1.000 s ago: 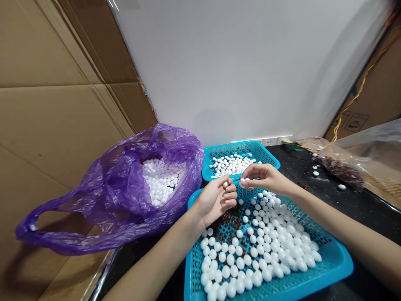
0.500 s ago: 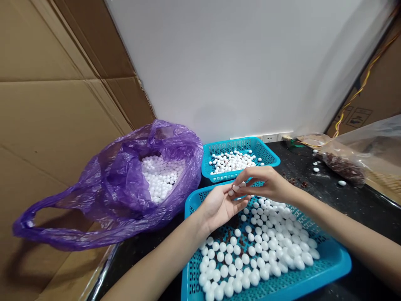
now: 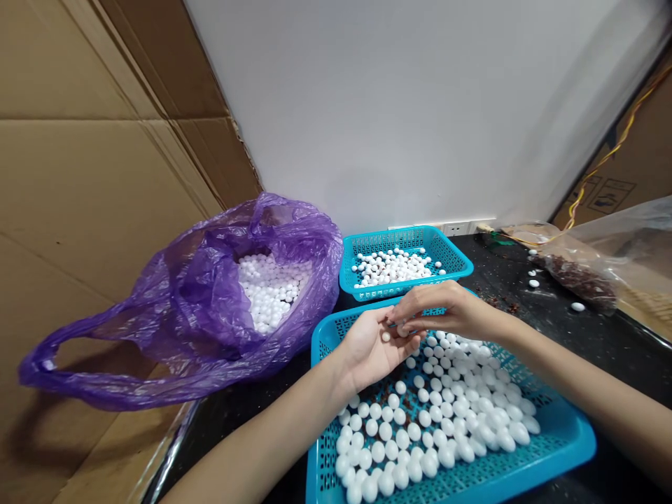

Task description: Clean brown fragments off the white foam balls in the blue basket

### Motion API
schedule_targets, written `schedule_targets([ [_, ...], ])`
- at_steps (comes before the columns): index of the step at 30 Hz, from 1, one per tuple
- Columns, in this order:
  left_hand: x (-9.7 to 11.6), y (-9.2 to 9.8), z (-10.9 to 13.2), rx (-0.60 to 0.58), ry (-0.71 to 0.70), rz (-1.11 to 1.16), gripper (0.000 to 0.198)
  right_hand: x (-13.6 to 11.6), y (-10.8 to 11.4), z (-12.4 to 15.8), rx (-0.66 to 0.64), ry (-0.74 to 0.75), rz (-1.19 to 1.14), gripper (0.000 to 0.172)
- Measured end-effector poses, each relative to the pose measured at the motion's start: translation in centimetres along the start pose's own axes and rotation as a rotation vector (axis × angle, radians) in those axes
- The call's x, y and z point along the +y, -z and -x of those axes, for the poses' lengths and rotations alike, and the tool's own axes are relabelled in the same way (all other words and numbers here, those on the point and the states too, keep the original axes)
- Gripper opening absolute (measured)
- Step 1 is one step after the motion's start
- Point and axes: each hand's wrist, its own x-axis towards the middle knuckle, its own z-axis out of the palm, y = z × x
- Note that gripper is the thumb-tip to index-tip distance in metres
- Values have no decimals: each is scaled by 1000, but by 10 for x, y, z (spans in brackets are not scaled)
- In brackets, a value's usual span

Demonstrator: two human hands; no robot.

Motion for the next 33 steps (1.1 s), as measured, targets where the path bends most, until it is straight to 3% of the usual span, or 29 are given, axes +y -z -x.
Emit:
schedule_targets([
  [5,1,-1,2,90,-13,50,31,-2,1,-2,18,35,11,25],
  [9,4,-4,4,112,-11,139,28,-8,3,-2,202,6,82,14],
  [11,6,-4,4,135,-74,183,26,-11,4,0,248,-67,113,10],
  [13,7,-3,3,174,-155,202,26,-11,3,2,75,-148,133,11],
  [16,7,-2,3,207,-203,222,26,-9,1,5,-339,-286,207,5],
  [18,7,-3,2,209,-203,234,25,-6,0,6,-450,-373,282,6],
  [25,8,-7,3,229,-190,208,25,-6,0,8,-584,-466,317,16],
  [30,9,-9,4,228,-165,196,27,-9,-2,9,-549,-424,400,16],
  [33,7,-7,2,211,-185,195,29,-9,0,6,-440,-327,362,10],
])
